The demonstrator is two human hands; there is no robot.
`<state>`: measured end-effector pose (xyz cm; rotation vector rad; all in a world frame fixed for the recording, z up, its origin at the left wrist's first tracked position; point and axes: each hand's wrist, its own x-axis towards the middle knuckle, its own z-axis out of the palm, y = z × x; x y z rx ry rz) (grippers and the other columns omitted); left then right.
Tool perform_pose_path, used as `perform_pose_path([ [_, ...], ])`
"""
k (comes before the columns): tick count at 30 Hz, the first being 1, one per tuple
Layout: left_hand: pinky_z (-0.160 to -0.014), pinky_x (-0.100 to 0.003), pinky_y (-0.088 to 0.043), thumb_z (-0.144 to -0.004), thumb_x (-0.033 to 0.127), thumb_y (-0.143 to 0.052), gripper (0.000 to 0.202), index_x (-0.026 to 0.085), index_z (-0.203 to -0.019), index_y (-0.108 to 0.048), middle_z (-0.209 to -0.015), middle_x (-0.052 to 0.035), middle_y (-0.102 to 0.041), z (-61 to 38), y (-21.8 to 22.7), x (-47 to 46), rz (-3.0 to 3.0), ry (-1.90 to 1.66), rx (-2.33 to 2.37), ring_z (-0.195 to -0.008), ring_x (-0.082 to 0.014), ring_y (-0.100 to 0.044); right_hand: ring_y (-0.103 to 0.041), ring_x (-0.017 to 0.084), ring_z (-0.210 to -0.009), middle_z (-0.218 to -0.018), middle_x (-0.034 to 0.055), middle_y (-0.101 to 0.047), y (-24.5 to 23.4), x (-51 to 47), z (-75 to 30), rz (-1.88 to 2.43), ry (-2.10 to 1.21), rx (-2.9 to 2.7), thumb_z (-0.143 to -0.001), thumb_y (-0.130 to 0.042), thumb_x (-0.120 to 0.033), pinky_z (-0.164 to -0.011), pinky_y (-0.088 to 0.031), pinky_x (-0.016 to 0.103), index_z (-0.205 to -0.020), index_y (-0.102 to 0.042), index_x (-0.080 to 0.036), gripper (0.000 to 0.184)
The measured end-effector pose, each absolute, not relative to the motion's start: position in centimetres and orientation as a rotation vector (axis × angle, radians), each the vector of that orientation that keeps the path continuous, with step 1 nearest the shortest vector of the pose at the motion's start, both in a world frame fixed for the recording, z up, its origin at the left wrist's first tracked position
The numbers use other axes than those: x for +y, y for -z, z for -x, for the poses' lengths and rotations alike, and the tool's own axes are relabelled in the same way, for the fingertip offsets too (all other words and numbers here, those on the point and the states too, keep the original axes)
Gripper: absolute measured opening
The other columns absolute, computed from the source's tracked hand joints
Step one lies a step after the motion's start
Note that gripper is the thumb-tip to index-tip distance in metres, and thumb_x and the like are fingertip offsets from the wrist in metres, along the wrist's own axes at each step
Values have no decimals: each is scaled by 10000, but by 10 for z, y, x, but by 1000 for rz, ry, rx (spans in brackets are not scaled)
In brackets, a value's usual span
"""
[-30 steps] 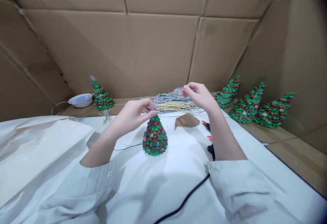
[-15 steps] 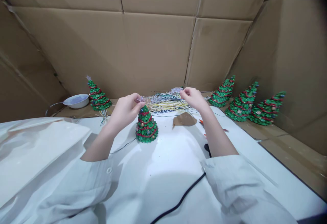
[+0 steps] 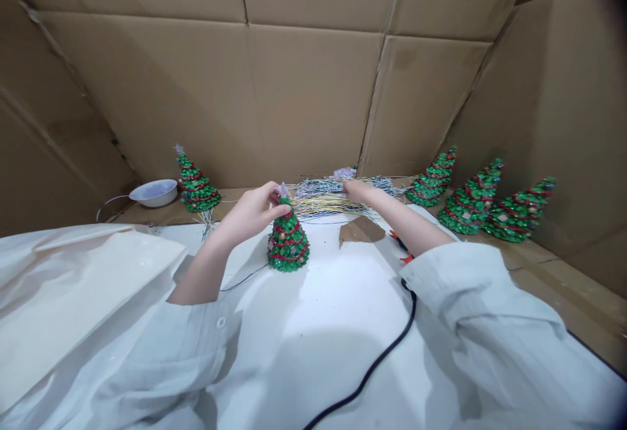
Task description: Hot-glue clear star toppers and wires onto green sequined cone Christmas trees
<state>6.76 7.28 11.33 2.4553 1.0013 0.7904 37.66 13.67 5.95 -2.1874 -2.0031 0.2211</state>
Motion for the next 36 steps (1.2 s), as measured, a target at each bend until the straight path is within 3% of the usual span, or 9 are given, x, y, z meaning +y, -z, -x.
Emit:
perform_pose_path([
  [3, -673, -312, -476, -811, 367, -523, 178, 192, -842, -524, -816, -37, -640, -65, -112, 78, -2460, -755, 955, -772, -194, -614, -573, 191, -1003, -1164, 103, -559, -50, 148, -398, 2365, -171, -1961, -876, -543, -330, -852, -489, 391, -1145, -547, -134, 334],
  [12, -715, -350, -498, -813, 443, -525, 256, 196, -878, -520, -845, -46, -636, -58, -115, 85, -2357, -633, 915, -817, -214, -617, -574, 193, -998, -1171, 100, -556, -40, 162, -468, 2628, -107, -1706, -878, -538, -330, -840, -495, 391, -1163, -538, -143, 340],
  [27, -749, -366, -500, -844, 374, -469, 198, 207, -933, -527, -908, -49, -644, -55, -122, 76, -2387, -600, 909, -856, -201, -606, -574, 193, -999, -1170, 109, -555, -16, 180, -492, 2671, -127, -1457, -877, -541, -329, -843, -494, 387, -1159, -540, -133, 343],
  [36, -749, -366, -511, -835, 442, -498, 271, 210, -975, -507, -950, -64, -648, -54, -117, 83, -2358, -579, 904, -881, -223, -629, -573, 197, -1003, -1171, 97, -554, -8, 188, -509, 2530, -259, -1274, -875, -543, -330, -840, -495, 396, -1168, -533, -142, 348],
])
